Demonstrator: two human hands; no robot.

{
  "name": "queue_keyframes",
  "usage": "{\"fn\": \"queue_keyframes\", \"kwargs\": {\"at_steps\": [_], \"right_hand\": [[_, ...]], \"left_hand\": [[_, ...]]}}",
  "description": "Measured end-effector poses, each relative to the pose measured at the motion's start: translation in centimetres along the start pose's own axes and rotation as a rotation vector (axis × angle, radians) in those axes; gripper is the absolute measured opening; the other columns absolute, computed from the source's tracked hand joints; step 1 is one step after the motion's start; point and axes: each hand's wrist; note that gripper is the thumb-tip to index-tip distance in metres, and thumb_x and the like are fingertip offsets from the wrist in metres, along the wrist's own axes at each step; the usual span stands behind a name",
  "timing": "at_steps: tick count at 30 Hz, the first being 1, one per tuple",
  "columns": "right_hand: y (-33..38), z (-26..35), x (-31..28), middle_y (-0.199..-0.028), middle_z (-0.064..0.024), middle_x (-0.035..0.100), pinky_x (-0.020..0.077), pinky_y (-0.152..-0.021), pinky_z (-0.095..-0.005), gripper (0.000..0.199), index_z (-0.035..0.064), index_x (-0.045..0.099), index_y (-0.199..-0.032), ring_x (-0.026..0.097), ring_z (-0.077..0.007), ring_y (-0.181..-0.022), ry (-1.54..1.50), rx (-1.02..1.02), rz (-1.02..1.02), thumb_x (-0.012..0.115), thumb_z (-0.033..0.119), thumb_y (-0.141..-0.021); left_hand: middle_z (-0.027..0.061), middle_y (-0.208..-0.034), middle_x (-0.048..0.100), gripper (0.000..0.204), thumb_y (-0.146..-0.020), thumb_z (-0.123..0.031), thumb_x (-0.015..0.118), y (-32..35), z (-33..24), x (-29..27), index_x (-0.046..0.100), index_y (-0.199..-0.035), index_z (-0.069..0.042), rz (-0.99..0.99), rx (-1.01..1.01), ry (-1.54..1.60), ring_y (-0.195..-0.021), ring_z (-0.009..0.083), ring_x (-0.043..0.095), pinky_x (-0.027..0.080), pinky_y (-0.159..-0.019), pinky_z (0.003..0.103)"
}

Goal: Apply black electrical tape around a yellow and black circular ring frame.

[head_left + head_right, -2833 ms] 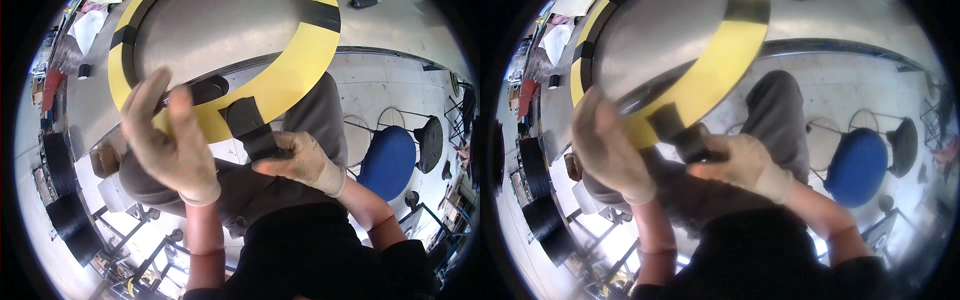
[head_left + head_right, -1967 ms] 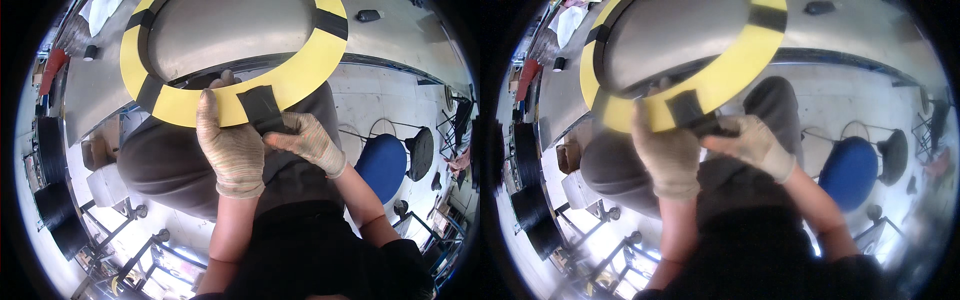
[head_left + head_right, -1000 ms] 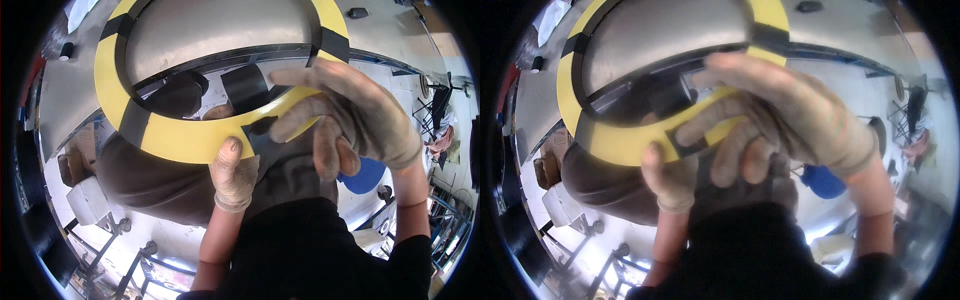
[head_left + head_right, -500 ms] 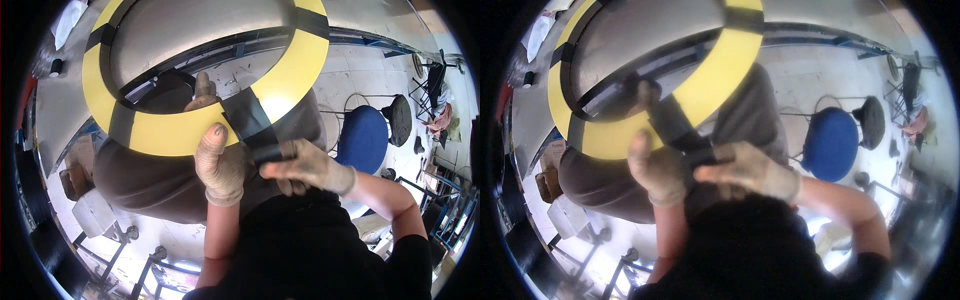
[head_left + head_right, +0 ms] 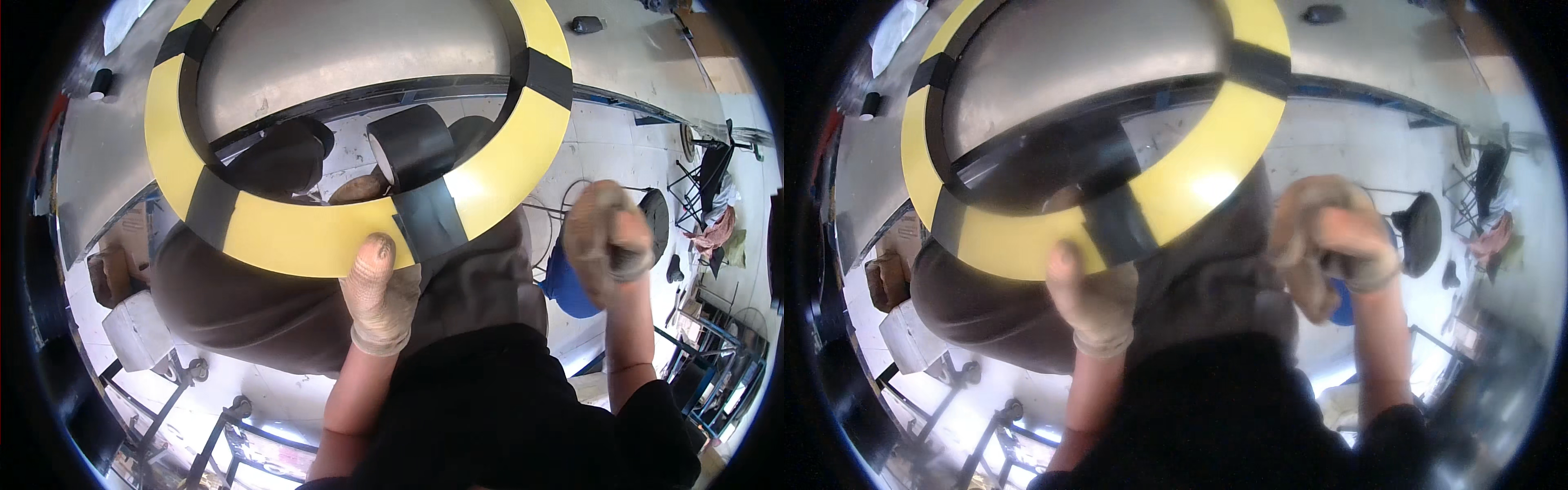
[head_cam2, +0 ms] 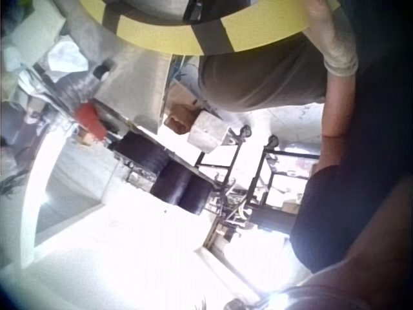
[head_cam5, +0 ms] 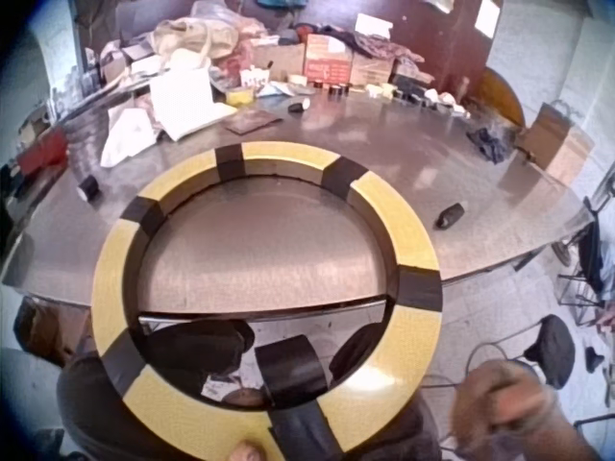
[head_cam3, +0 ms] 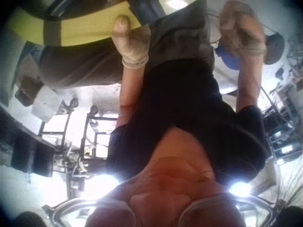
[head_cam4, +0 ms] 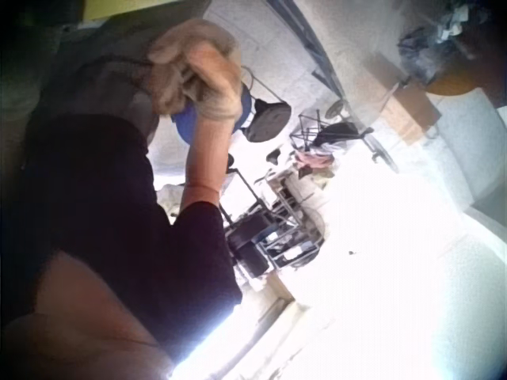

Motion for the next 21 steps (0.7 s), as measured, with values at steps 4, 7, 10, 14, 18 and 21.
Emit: {"fn": "queue_keyframes", "kwargs": {"at_steps": [4,7,10,14,18,21], "right_hand": [[-5.5,4.7,6.2,-0.092,-0.0246,0.073,0.0576,-0.049,-0.0207,0.054,-0.0091,0.044,-0.141,0.074,-0.0230,-0.062,-0.004,0.276,-0.274,0.043,0.034,-0.109],[-10.7,1.8,4.4,-0.095,-0.0264,0.072,0.0583,-0.054,-0.0180,0.052,-0.0098,0.037,-0.149,0.074,-0.0218,-0.064,0.457,0.007,0.116,0.041,0.025,-0.110],[-8.6,2.0,5.5,-0.086,-0.0183,0.072,0.0541,-0.050,-0.0185,0.047,-0.0050,0.046,-0.144,0.068,-0.0154,-0.056,0.234,-0.130,0.200,0.055,0.021,-0.106],[-2.0,1.9,10.5,-0.069,-0.0077,0.069,0.0483,-0.043,-0.0199,0.043,0.0005,0.060,-0.133,0.062,-0.0102,-0.048,-0.196,0.526,-0.188,0.070,0.023,-0.098],[-1.2,-2.6,7.7,-0.075,-0.0056,0.071,0.0555,-0.056,-0.0235,0.040,0.0032,0.065,-0.126,0.069,-0.0127,-0.063,0.169,0.974,-0.313,0.077,0.023,-0.094],[-3.4,-7.8,2.0,-0.101,-0.0052,0.073,0.0588,-0.074,-0.0248,0.054,0.0010,0.060,-0.131,0.072,-0.0151,-0.087,0.301,0.172,-0.358,0.081,0.027,-0.089]], "left_hand": [[0.0088,-0.127,0.062,0.063,-0.088,-0.027,0.079,-0.3,0.3,-0.1,0.051,-0.139,-0.002,0.076,-0.052,-0.027,-0.116,0.0215,0.063,0.049,-0.107,0.038],[0.0104,-0.129,0.062,0.064,-0.088,-0.025,0.080,-0.6,0.1,-0.2,0.050,-0.139,-0.002,0.107,-0.063,-0.037,-0.119,0.0248,0.062,0.048,-0.108,0.041],[0.0137,-0.133,0.061,0.062,-0.087,-0.024,0.081,-0.9,0.4,0.0,0.051,-0.138,-0.005,0.128,0.032,0.010,-0.126,0.0299,0.058,0.045,-0.112,0.047],[0.0292,-0.159,0.033,0.069,-0.083,-0.030,0.083,-1.5,1.0,0.3,0.050,-0.138,-0.006,0.141,0.130,-0.044,-0.153,0.0386,0.025,0.023,-0.125,0.054],[0.0254,-0.162,0.032,0.074,-0.079,-0.031,0.083,-2.2,0.7,-0.3,0.048,-0.140,-0.007,0.138,0.149,-0.138,-0.156,0.0381,0.019,0.009,-0.127,0.053],[0.0196,-0.152,0.045,0.074,-0.079,-0.030,0.083,-1.9,0.0,-0.8,0.049,-0.140,-0.004,0.101,0.103,-0.182,-0.153,0.0360,0.026,0.013,-0.126,0.051]]}}
Point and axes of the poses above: each hand's wrist, its own y-axis away from the middle knuckle, its own x-axis out of the palm, z = x × y
